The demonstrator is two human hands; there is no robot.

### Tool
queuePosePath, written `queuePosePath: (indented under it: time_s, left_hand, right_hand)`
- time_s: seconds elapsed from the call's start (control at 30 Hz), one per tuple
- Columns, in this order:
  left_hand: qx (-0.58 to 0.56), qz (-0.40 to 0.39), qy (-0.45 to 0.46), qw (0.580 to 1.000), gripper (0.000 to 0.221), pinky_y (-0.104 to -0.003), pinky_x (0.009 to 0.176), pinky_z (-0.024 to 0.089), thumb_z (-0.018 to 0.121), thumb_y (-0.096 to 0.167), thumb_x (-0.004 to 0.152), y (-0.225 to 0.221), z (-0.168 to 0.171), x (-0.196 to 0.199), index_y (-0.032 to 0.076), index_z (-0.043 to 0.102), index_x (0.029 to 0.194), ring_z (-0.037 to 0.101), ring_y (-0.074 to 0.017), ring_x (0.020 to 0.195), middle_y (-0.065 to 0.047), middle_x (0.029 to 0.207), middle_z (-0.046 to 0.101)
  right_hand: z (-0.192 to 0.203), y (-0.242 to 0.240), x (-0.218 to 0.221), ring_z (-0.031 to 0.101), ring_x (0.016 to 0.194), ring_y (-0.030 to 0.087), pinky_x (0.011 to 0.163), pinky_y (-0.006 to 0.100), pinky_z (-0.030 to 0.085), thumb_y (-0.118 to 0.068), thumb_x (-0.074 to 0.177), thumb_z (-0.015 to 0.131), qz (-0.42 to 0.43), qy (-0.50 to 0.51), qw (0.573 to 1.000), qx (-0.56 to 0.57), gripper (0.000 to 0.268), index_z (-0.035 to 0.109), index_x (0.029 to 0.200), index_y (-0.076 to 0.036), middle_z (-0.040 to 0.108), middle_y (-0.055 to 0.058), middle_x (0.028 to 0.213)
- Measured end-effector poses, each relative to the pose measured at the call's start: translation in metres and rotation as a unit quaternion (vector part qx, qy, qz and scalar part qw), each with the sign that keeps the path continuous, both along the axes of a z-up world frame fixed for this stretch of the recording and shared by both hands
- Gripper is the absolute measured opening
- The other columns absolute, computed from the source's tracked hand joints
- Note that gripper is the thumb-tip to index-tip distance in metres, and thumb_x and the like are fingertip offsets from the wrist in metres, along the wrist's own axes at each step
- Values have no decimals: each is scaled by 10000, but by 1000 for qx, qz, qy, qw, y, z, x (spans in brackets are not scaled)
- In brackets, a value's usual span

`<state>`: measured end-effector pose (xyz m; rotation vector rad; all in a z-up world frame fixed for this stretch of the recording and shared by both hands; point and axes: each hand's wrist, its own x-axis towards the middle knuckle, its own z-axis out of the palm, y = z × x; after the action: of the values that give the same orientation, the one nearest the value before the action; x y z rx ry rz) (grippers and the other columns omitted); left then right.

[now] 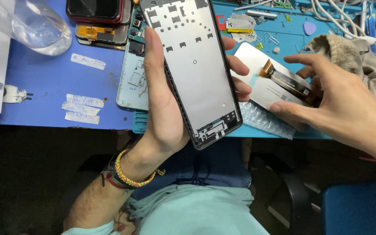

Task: Repairing a mobile phone by assembling internal components and connecting ribbon cables

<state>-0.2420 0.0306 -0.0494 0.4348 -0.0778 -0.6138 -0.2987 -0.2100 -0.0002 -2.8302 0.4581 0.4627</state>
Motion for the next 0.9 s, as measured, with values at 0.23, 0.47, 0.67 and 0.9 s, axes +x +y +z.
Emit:
queuePosePath:
  time_s: [0.23,0.47,0.67,0.9]
  left_hand:
    - [-60,-50,5,997,912,-492,867,619,416,750,953,-5,-16,2,-62,638,1305,757,-333,865,-216,1032,737]
    - [-60,-55,-13,997,929,-500,864,621,367,753,979,-6,-21,3,-71,652,1299,761,-345,885,-219,1043,746]
    - [-69,-59,7,996,921,-506,864,622,375,746,988,-6,-22,3,-82,638,1295,763,-355,893,-245,1057,735]
    - [-88,-64,33,994,901,-507,875,614,394,743,1007,-6,-25,3,-70,647,1304,761,-362,912,-221,1072,742]
  right_hand:
    - [-9,-15,-2,621,788,196,624,366,502,-303,896,846,-61,-33,994,88,601,690,1461,-169,591,80,919]
    - [-35,-47,-11,558,659,133,553,280,522,-129,935,822,-64,-88,964,243,259,778,1167,-22,710,47,929]
    - [-62,-82,-25,614,725,93,556,212,510,-261,1106,663,-93,-113,901,409,214,634,1166,-58,667,43,942]
    - [-94,-135,-43,749,1192,629,988,880,398,-221,1087,939,-190,-68,489,849,836,445,1715,22,651,384,1520]
